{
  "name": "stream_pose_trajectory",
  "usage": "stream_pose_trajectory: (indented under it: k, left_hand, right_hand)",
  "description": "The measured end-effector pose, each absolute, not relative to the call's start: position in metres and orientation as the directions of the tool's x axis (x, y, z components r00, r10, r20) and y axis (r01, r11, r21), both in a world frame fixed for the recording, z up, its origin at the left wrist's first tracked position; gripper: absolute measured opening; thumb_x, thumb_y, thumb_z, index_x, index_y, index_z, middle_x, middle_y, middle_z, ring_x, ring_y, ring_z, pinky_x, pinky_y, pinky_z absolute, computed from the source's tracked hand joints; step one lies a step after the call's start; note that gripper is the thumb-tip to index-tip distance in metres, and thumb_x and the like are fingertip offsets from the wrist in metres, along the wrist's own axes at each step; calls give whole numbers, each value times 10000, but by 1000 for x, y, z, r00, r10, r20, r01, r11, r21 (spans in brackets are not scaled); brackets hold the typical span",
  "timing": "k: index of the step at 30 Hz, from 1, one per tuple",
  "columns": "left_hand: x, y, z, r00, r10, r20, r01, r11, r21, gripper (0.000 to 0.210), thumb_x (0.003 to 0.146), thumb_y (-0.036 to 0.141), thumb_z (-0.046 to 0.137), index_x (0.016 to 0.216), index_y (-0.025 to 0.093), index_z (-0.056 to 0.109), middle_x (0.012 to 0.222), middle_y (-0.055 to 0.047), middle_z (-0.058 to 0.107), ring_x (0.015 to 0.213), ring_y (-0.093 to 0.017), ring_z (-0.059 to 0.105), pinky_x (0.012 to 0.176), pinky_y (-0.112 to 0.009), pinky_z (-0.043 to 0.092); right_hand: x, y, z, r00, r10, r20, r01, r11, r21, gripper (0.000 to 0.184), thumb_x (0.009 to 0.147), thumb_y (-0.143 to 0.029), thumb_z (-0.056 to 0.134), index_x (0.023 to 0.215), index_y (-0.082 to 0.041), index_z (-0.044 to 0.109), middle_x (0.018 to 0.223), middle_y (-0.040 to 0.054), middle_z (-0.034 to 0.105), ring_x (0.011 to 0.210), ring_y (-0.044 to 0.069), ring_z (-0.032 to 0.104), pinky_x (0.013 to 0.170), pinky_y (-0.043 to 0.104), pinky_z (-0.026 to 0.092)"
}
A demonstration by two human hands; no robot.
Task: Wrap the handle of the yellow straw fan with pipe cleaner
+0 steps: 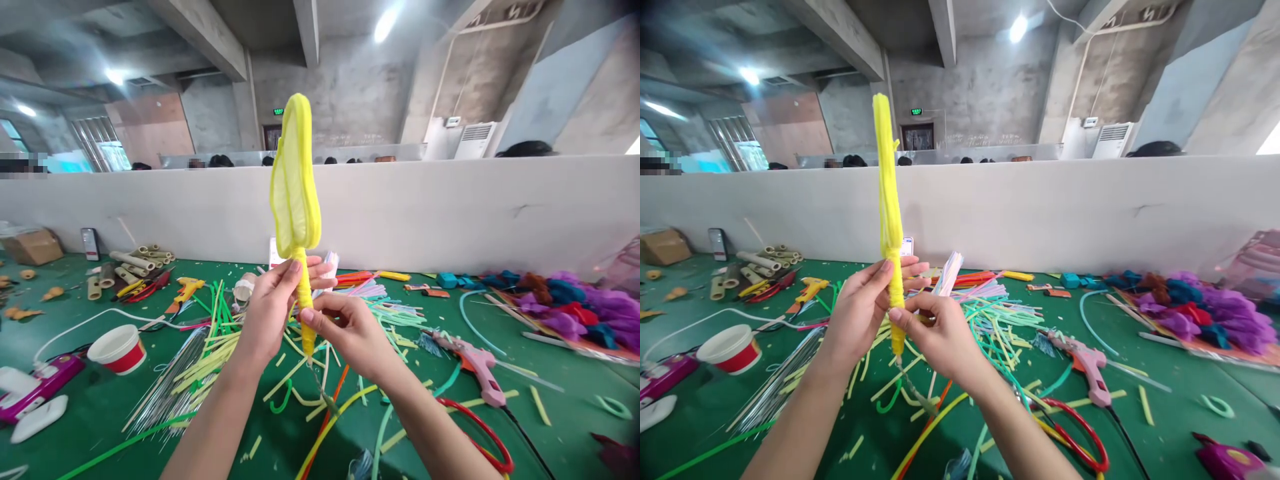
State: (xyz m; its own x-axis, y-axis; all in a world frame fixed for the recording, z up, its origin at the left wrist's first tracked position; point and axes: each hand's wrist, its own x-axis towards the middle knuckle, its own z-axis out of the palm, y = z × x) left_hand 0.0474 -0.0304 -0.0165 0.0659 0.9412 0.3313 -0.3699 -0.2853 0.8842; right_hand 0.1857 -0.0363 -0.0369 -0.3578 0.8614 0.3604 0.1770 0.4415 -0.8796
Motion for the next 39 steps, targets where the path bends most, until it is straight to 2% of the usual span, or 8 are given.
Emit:
stream_pose_trajectory:
  k: [5, 8, 15, 23, 27, 31, 34, 39]
  left_hand:
    - [46, -26, -20, -57, 903, 425, -97, -429, 898, 249, 827, 363, 763, 955, 149, 754, 951, -98, 791, 846, -207, 744, 811, -293, 578]
    - [44, -27, -21, -61, 884, 463, -101, -467, 878, 183, 847, 337, 743, 899, 163, 769, 852, -69, 787, 803, -185, 733, 802, -280, 562]
    - [35, -35, -12, 143, 897, 418, -365, -344, 865, 168, 846, 347, 737, 849, 183, 774, 713, -31, 746, 653, -151, 696, 673, -259, 552]
    - [34, -36, -16, 254, 916, 311, -620, -92, 779, 229, 757, 387, 811, 788, 166, 762, 597, -1, 684, 544, -114, 655, 581, -211, 547]
    - [35, -32, -17, 186, 929, 319, -597, -151, 788, 215, 789, 373, 783, 802, 160, 759, 601, 2, 666, 513, -97, 619, 533, -197, 524]
    - [37, -33, -13, 92, 920, 380, -486, -292, 824, 188, 832, 347, 744, 791, 165, 765, 618, -4, 659, 486, -87, 582, 486, -196, 485]
    - [39, -39, -10, 35, 898, 439, -412, -387, 825, 161, 852, 330, 724, 808, 186, 779, 628, -7, 663, 499, -91, 583, 502, -205, 490]
    - [39, -46, -6, 15, 866, 500, -405, -452, 795, 141, 873, 310, 712, 833, 194, 783, 648, -3, 668, 523, -88, 602, 525, -200, 516]
  right_hand:
    - [184, -38, -43, -171, 782, 600, 505, 592, -628, 215, 914, -311, 625, 768, -166, 689, 762, 49, 637, 651, 156, 527, 597, 293, 364]
    - [187, -41, -41, -191, 777, 600, 540, 594, -597, 194, 924, -314, 635, 812, -174, 709, 805, 61, 660, 687, 171, 558, 633, 308, 382]
    - [199, -45, -24, -415, 823, 389, 116, 472, -874, 343, 828, -470, 745, 660, -185, 658, 649, -11, 541, 611, 131, 432, 566, 285, 329]
    - [194, -43, -30, -489, 776, 399, -210, 339, -917, 272, 749, -429, 833, 707, -183, 725, 713, -2, 604, 671, 134, 500, 613, 273, 393]
    - [193, -45, -28, -422, 783, 456, -38, 488, -872, 277, 834, -440, 754, 734, -183, 737, 706, 12, 635, 641, 132, 518, 588, 272, 402]
    - [198, -58, -21, -353, 684, 639, 276, 728, -627, 226, 948, -321, 631, 808, -190, 749, 753, 44, 661, 631, 140, 557, 587, 283, 437]
    - [201, -68, -19, -362, 601, 713, 381, 793, -475, 229, 981, -254, 571, 848, -194, 747, 812, 78, 687, 687, 168, 613, 626, 303, 486]
    - [202, -74, -15, -339, 629, 699, 374, 772, -514, 211, 973, -266, 590, 837, -207, 741, 789, 64, 687, 661, 165, 607, 612, 307, 486]
